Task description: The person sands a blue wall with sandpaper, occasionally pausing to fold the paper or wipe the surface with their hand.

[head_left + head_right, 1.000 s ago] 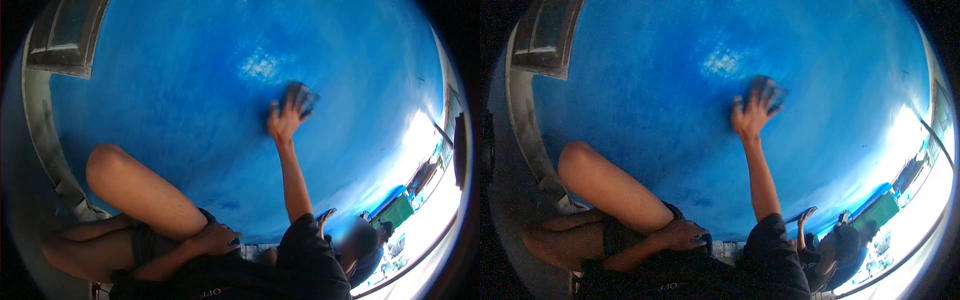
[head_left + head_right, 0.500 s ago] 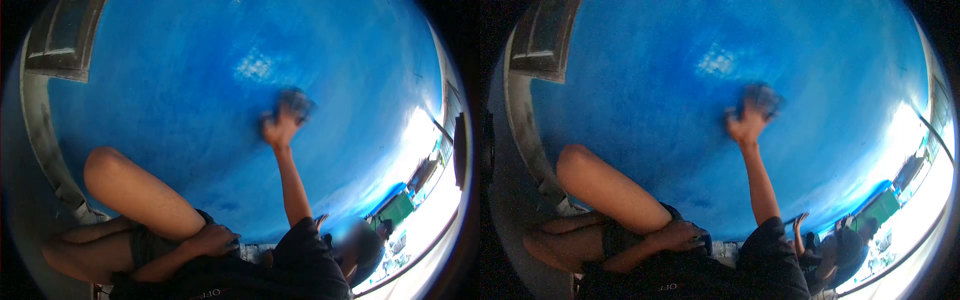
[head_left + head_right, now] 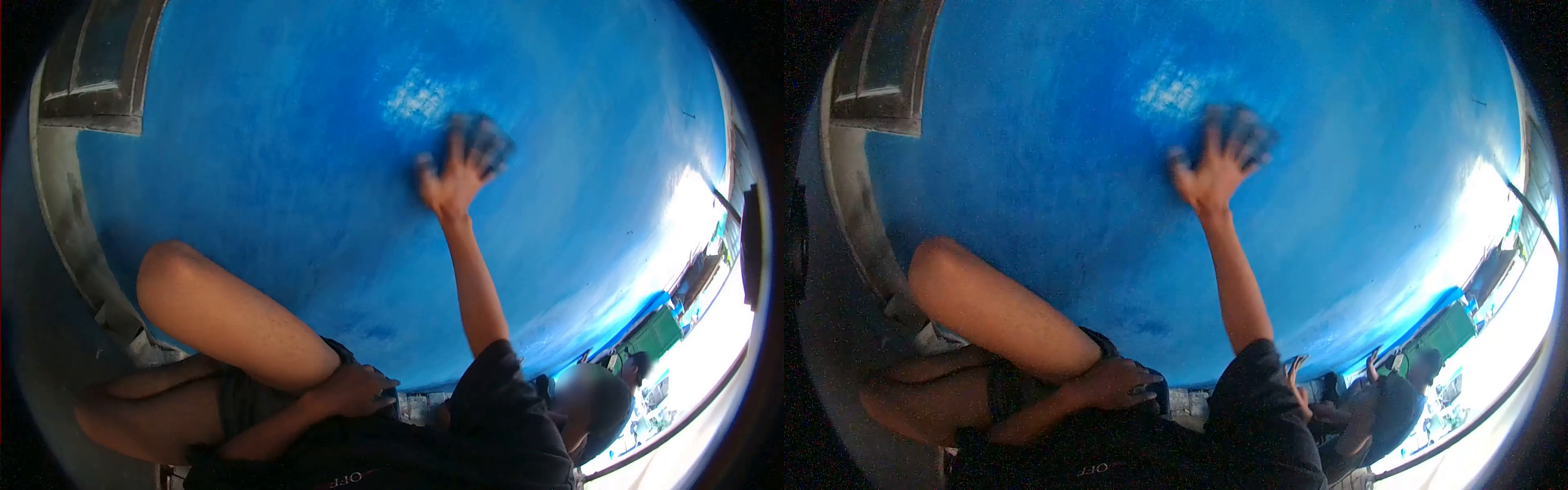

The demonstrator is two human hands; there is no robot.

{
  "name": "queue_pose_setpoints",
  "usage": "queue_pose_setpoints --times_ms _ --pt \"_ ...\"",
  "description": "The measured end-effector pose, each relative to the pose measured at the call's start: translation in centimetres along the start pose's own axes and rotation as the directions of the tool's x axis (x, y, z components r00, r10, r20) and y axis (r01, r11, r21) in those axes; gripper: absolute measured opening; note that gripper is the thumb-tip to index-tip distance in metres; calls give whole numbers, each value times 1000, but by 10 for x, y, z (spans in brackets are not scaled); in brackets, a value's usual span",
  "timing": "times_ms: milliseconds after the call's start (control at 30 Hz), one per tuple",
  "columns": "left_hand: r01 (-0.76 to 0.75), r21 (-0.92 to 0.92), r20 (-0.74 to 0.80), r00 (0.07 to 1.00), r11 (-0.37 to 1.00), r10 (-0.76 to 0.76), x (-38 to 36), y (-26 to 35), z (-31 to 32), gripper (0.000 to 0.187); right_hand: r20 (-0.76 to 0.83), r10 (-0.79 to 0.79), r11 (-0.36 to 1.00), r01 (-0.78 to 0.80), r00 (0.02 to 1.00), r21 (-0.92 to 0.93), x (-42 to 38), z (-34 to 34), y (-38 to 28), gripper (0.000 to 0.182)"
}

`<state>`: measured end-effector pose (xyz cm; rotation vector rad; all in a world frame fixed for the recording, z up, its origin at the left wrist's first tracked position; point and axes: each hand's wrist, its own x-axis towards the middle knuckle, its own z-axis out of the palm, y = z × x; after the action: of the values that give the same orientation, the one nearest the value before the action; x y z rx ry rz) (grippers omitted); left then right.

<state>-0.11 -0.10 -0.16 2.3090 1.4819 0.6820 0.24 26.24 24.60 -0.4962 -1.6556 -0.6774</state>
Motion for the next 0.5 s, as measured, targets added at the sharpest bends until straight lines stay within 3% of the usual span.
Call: queue_pose_setpoints --times_ms 33,67,133,167,200,233,267,300,333,400,433,467,500 --pt "3 18 -2 1000 1000 -3 0 -1 -2 45 215 -126 991 135 968 -24 -1 -11 -7 81" --pt "-1 26 1 1000 1000 1 2 -4 3 45 209 -121 991 130 970 -29 4 -12 1 81" --pt "-65 -9 -84 994 998 64 2 -14 15 46 103 92 992 -82 990 -95 20 -7 23 88" --pt "-56 -13 -94 994 998 54 2 -16 16 46 -72 244 966 -237 967 101 24 -1 29 92" --pt "-43 -5 -70 997 999 42 3 -14 14 47 -66 240 967 -232 968 107 24 1 21 92" --pt "-36 8 -31 999 999 36 3 -12 12 47 1 19 999 -20 1000 40 22 -1 12 84" --pt "-41 13 -15 999 999 41 2 -8 8 47 80 -190 981 191 979 -17 20 -7 8 76" --pt "-18 -10 7 1000 1000 18 1 -4 3 48 235 -303 946 321 924 -38 20 -16 6 76" --pt "12 -30 19 1000 999 -11 0 -3 -2 48 224 -299 949 314 927 -35 26 -15 12 76" --pt "6 -12 15 1000 1000 -6 0 -4 -4 48 24 112 992 -110 993 -68 48 -12 33 85" --pt "-13 -11 18 1000 1000 14 1 -2 -1 49 -115 254 962 -239 960 129 50 -7 35 89" --pt "-14 -14 15 1000 1000 15 2 -5 4 49 -113 250 963 -236 962 128 45 -2 36 89" --pt "-24 -11 2 1000 1000 24 3 -12 8 50 -26 -15 997 17 1000 70 38 -5 24 86"
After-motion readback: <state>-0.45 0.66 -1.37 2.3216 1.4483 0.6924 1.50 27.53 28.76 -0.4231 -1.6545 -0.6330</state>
